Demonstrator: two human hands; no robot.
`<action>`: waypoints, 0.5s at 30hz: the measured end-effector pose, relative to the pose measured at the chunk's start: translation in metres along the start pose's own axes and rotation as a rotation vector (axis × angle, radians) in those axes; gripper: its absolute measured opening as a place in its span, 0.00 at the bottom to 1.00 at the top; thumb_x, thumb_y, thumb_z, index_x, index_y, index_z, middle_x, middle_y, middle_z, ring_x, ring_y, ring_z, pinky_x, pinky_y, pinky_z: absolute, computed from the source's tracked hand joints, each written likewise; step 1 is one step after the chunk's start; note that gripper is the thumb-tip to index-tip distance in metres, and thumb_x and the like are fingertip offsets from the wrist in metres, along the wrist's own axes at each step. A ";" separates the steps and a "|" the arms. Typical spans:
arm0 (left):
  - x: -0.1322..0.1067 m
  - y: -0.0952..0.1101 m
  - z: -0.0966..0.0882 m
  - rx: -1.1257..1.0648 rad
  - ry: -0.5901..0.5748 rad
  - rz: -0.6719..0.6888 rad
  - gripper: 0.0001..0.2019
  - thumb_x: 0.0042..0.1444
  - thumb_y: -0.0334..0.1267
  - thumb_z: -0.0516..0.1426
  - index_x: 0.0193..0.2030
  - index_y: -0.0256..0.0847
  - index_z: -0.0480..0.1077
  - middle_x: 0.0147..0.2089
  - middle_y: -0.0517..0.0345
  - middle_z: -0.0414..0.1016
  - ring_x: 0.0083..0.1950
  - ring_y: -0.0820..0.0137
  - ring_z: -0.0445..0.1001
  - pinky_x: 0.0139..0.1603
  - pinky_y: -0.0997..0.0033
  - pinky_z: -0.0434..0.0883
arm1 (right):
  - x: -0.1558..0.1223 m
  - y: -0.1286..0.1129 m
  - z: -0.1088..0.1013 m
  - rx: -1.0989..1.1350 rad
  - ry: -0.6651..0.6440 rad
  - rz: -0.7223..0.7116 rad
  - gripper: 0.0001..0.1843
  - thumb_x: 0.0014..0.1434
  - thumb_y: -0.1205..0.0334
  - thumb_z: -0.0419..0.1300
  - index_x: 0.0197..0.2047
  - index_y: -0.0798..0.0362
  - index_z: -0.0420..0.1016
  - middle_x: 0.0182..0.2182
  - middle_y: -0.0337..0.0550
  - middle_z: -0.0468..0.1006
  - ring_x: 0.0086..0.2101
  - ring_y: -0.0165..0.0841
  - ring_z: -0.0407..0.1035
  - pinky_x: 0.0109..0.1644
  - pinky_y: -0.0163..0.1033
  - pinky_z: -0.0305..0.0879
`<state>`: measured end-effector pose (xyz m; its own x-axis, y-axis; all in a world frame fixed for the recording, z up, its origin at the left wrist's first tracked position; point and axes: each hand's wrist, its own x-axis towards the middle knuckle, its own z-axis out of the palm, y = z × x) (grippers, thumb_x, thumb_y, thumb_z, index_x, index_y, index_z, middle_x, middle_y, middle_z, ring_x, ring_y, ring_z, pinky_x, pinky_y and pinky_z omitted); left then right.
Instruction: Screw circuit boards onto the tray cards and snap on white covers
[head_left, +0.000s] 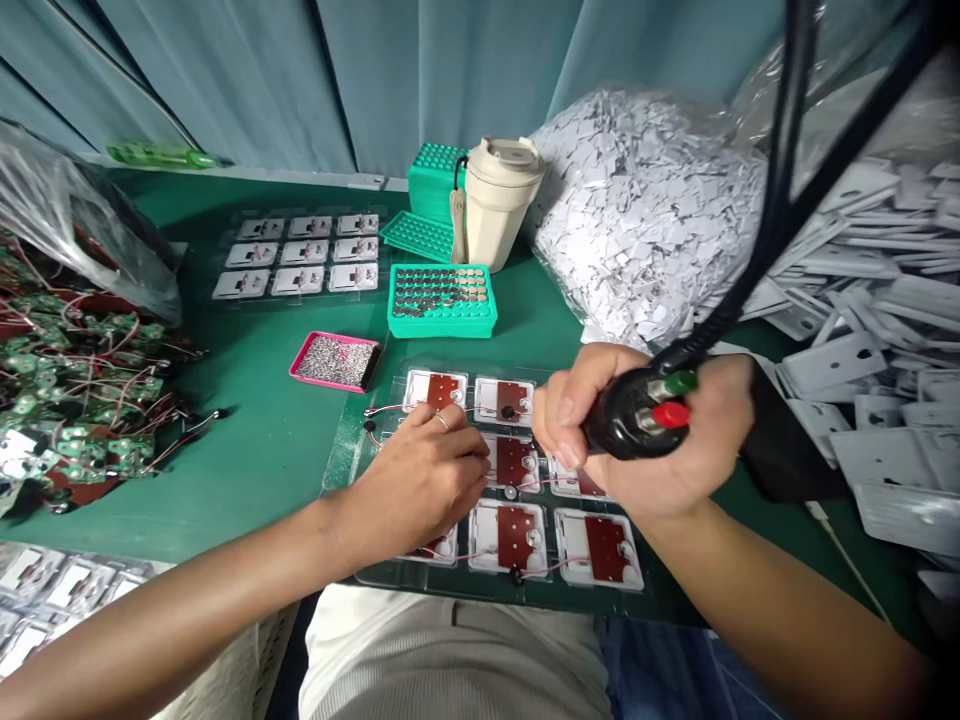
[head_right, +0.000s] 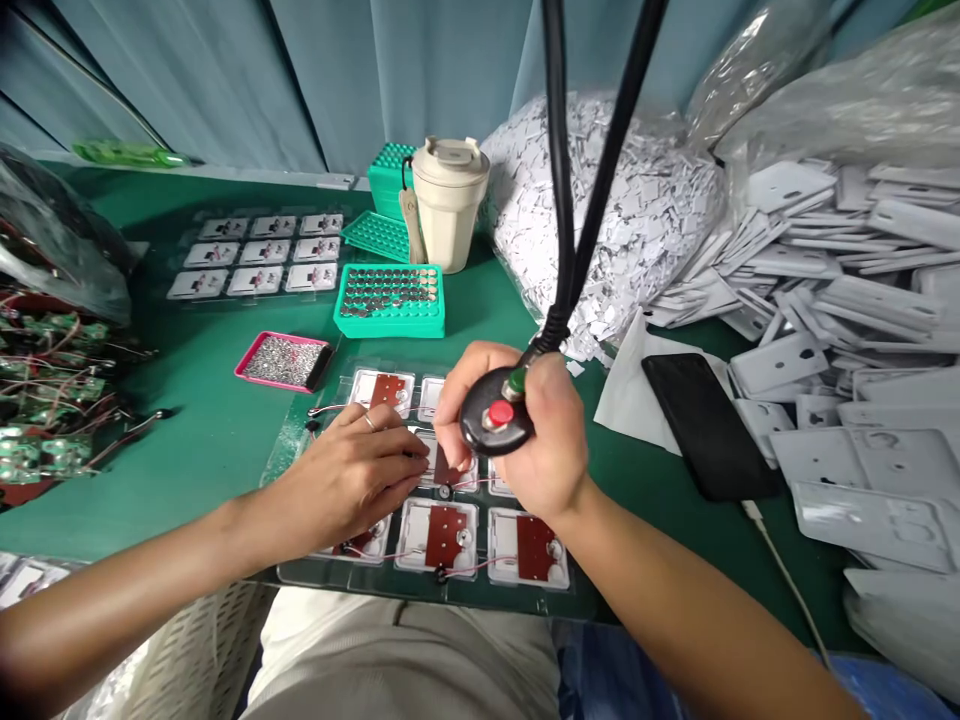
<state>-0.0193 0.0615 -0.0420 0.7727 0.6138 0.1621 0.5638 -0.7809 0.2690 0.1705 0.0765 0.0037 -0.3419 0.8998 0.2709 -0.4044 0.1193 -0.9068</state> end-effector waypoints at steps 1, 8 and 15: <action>0.000 0.000 -0.001 0.007 -0.002 0.006 0.12 0.66 0.34 0.51 0.35 0.39 0.73 0.38 0.56 0.75 0.43 0.63 0.64 0.40 0.61 0.55 | -0.002 -0.002 0.003 0.018 -0.021 0.007 0.31 0.57 0.33 0.53 0.26 0.53 0.76 0.14 0.38 0.68 0.14 0.28 0.61 0.17 0.34 0.56; -0.009 0.004 -0.007 -0.115 0.039 -0.012 0.04 0.61 0.32 0.56 0.37 0.37 0.72 0.39 0.54 0.74 0.43 0.63 0.63 0.42 0.62 0.58 | -0.018 0.003 0.027 0.157 -0.134 0.100 0.33 0.59 0.31 0.47 0.25 0.53 0.69 0.14 0.38 0.66 0.14 0.27 0.61 0.16 0.32 0.56; -0.015 0.017 0.005 -0.189 0.067 0.005 0.08 0.62 0.38 0.58 0.33 0.38 0.75 0.33 0.55 0.71 0.39 0.64 0.62 0.40 0.63 0.60 | -0.025 -0.013 0.028 0.202 -0.085 0.215 0.32 0.58 0.32 0.52 0.29 0.53 0.78 0.14 0.41 0.70 0.17 0.29 0.60 0.20 0.35 0.56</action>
<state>-0.0195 0.0385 -0.0446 0.7504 0.6214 0.2252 0.4907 -0.7520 0.4401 0.1604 0.0404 0.0179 -0.5046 0.8558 0.1137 -0.4727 -0.1637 -0.8659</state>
